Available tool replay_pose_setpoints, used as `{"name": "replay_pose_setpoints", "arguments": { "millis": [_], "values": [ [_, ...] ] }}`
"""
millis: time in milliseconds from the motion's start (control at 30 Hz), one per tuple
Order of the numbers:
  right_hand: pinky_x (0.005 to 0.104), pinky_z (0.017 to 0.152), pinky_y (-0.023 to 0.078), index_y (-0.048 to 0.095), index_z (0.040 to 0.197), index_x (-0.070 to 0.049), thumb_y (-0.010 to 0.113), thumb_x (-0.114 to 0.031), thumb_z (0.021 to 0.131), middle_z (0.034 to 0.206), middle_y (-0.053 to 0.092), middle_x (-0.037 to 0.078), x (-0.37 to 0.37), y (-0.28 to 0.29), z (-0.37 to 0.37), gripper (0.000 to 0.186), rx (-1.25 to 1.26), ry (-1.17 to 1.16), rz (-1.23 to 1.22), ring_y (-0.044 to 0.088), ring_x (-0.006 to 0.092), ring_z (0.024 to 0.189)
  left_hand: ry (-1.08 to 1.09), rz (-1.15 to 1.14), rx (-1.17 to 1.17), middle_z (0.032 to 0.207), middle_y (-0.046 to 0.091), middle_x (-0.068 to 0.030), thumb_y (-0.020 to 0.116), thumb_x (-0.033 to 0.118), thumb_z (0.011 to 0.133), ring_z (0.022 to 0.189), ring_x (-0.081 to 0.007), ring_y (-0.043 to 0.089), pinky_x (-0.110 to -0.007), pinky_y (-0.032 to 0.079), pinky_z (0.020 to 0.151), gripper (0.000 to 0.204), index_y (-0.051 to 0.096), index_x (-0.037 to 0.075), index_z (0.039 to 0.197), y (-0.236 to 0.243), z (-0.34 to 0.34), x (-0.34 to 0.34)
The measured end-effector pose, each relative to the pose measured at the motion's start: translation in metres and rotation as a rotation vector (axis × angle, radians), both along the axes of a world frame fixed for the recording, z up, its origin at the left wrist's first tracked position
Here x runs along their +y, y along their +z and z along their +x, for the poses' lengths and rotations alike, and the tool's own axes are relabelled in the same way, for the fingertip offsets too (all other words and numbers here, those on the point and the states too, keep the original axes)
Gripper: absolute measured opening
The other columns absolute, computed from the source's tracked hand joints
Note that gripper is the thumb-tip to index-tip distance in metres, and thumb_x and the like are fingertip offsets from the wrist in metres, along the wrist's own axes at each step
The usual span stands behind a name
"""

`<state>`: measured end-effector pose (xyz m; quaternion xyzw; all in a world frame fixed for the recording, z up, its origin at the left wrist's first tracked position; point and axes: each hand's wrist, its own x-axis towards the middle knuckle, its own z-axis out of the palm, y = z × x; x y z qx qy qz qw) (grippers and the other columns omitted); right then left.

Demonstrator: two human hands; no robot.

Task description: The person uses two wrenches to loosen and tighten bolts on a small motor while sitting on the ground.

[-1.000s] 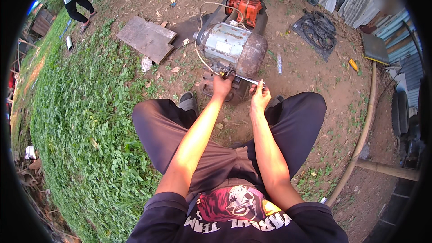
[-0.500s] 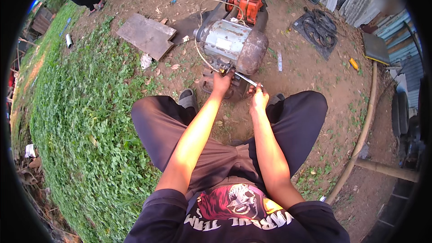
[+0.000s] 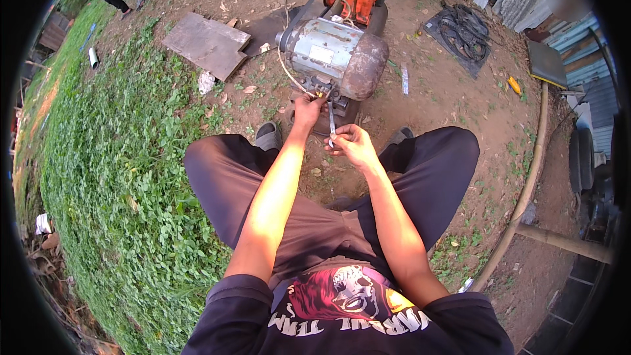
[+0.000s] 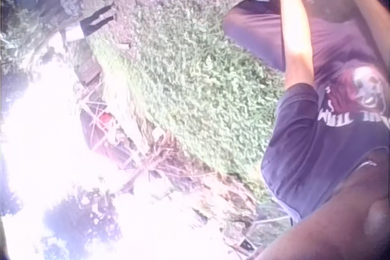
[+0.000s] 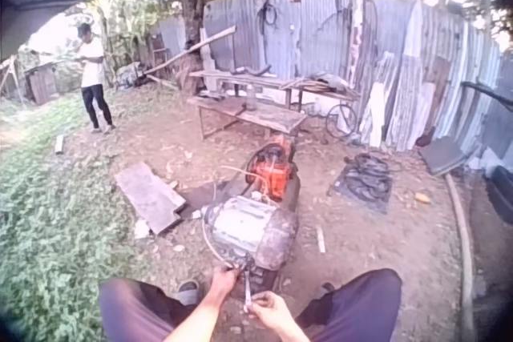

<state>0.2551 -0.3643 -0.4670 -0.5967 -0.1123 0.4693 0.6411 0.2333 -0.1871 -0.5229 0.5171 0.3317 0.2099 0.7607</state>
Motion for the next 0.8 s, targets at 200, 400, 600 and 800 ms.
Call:
{"name": "replay_pose_setpoints", "arguments": {
  "millis": [200, 400, 600, 800],
  "values": [
    [0.0338, 0.076, 0.056, 0.041, 0.117, 0.009, 0.056, -0.002, 0.09, 0.096, 0.064, 0.021, 0.014, -0.029, -0.024, 0.033, 0.042, -0.141, 0.122, 0.067, 0.0263, 0.085, 0.033, 0.225, -0.048, 0.073, 0.065, -0.0016, 0.072, 0.007, 0.078, 0.061, -0.0085, 0.052, -0.026, 0.042, 0.056, 0.011, 0.067, -0.001, 0.083, 0.008, 0.008, -0.008],
    [0.0329, 0.077, 0.056, 0.041, 0.117, 0.012, 0.055, -0.001, 0.09, 0.095, 0.064, 0.019, 0.022, -0.029, -0.039, 0.033, -0.039, -0.233, 0.136, 0.066, 0.0243, 0.085, 0.05, 0.391, -0.047, 0.086, 0.068, -0.0048, 0.072, 0.005, 0.079, 0.072, -0.0106, 0.058, -0.028, 0.047, 0.066, 0.015, 0.066, -0.003, 0.09, 0.003, 0.008, -0.009],
    [0.0302, 0.072, 0.057, 0.045, 0.114, 0.013, 0.055, 0.0, 0.089, 0.094, 0.065, 0.02, 0.024, -0.033, -0.038, 0.03, -0.074, -0.303, 0.168, 0.067, 0.0219, 0.082, 0.071, 0.4, -0.042, 0.078, 0.07, -0.0101, 0.074, 0.012, 0.077, 0.068, -0.0111, 0.059, -0.031, 0.047, 0.061, 0.021, 0.067, -0.006, 0.086, 0.014, 0.009, -0.017],
    [0.0338, 0.075, 0.058, 0.044, 0.114, 0.012, 0.057, -0.001, 0.088, 0.099, 0.063, 0.02, 0.034, -0.013, -0.034, 0.032, 0.032, -0.277, 0.031, 0.065, 0.0236, 0.086, 0.07, 0.537, 0.115, 0.084, 0.07, -0.0162, 0.075, 0.019, 0.076, 0.075, -0.0207, 0.067, -0.036, 0.049, 0.067, 0.028, 0.067, -0.003, 0.092, 0.015, 0.005, -0.015]
  ]
}}
